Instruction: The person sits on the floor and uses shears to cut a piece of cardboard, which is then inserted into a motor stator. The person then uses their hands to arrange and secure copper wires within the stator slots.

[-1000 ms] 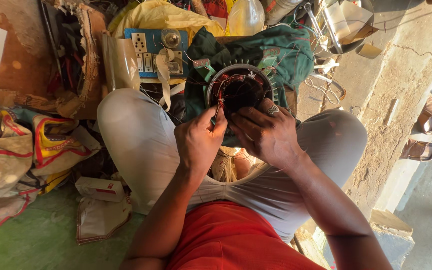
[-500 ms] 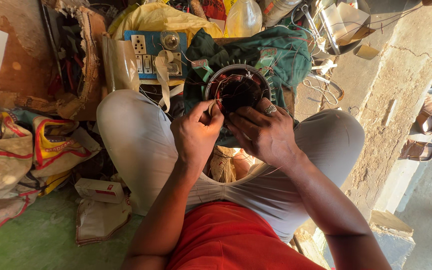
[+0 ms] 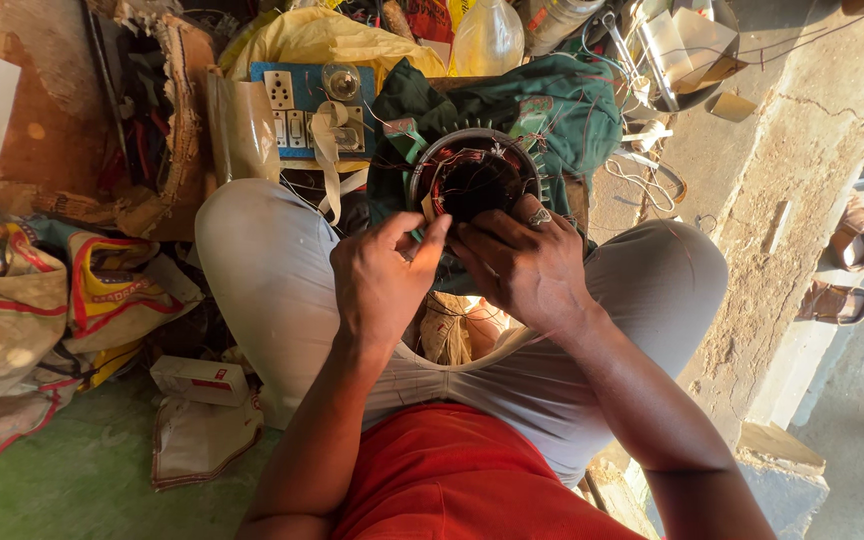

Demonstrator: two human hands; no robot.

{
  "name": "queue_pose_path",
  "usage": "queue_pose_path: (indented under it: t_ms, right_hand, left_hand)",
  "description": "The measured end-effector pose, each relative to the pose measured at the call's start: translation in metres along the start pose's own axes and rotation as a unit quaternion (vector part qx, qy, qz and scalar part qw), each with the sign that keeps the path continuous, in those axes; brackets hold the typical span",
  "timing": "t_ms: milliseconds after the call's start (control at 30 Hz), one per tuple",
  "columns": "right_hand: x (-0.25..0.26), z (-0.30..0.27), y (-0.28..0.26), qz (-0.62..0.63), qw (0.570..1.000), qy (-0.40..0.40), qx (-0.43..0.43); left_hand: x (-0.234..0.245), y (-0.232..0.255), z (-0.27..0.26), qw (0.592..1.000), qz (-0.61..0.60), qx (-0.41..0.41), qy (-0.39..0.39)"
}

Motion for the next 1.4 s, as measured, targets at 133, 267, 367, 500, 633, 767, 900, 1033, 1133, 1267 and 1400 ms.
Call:
queue_pose_path:
  t_ms: [133, 267, 367, 500, 633, 767, 900, 1033, 1133, 1267, 1400]
  right_hand:
    - [0.001, 0.006, -0.001, -0.017, 1.000, -0.008, -0.023]
    - [0.004, 0.008, -0.009, -0.030, 0.998, -0.009, -0.053]
    - [-0.007, 0.006, -0.003, -0.012, 0.996, -0.036, -0.083]
    - [-0.013, 0.001, 0.005, 0.036, 0.994, -0.057, -0.087]
    - [0.010, -0.010, 0.003, -0.022, 1.000, -0.012, 0.002]
    - [0.014, -0.019, -0.002, -0.080, 0.996, -0.019, 0.026]
    - [0.013, -0.021, -0.004, -0.107, 0.994, -0.019, 0.033]
    - [0.008, -0.029, -0.009, -0.148, 0.987, -0.033, 0.050]
    - [0.003, -0.034, -0.009, -0.173, 0.983, -0.044, 0.052]
    - [-0.002, -0.036, -0.006, -0.156, 0.986, -0.054, 0.035]
    - [0.001, -0.040, -0.006, -0.126, 0.991, -0.025, 0.025]
  left_hand:
    - [-0.009, -0.012, 0.003, 0.999, -0.016, 0.033, -0.031]
    - [-0.018, -0.016, 0.006, 0.996, -0.027, 0.060, -0.056]
    - [-0.023, -0.018, 0.009, 0.996, -0.021, 0.057, -0.068]
    - [-0.021, -0.015, 0.007, 0.998, 0.017, 0.011, -0.065]
    - [-0.010, -0.003, -0.005, 0.993, -0.020, -0.119, -0.007]
    - [-0.011, 0.011, -0.024, 0.948, -0.021, -0.305, -0.093]
    - [-0.017, 0.012, -0.025, 0.925, -0.023, -0.350, -0.148]
    - [-0.016, 0.007, -0.028, 0.910, 0.015, -0.393, -0.127]
    - [-0.017, 0.000, -0.032, 0.910, 0.030, -0.400, -0.106]
    - [-0.015, -0.005, -0.033, 0.910, 0.012, -0.405, -0.091]
    - [-0.014, -0.006, -0.032, 0.903, 0.012, -0.417, -0.100]
Point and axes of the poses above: each hand's wrist, its own z-axis towards the middle knuckle, its own x-axis out of the back of the hand, y = z × x, the point moved 10 cm from there along z, towards the middle knuckle, and after that the axes turned 8 degrees about x, right-handed, at the moved point
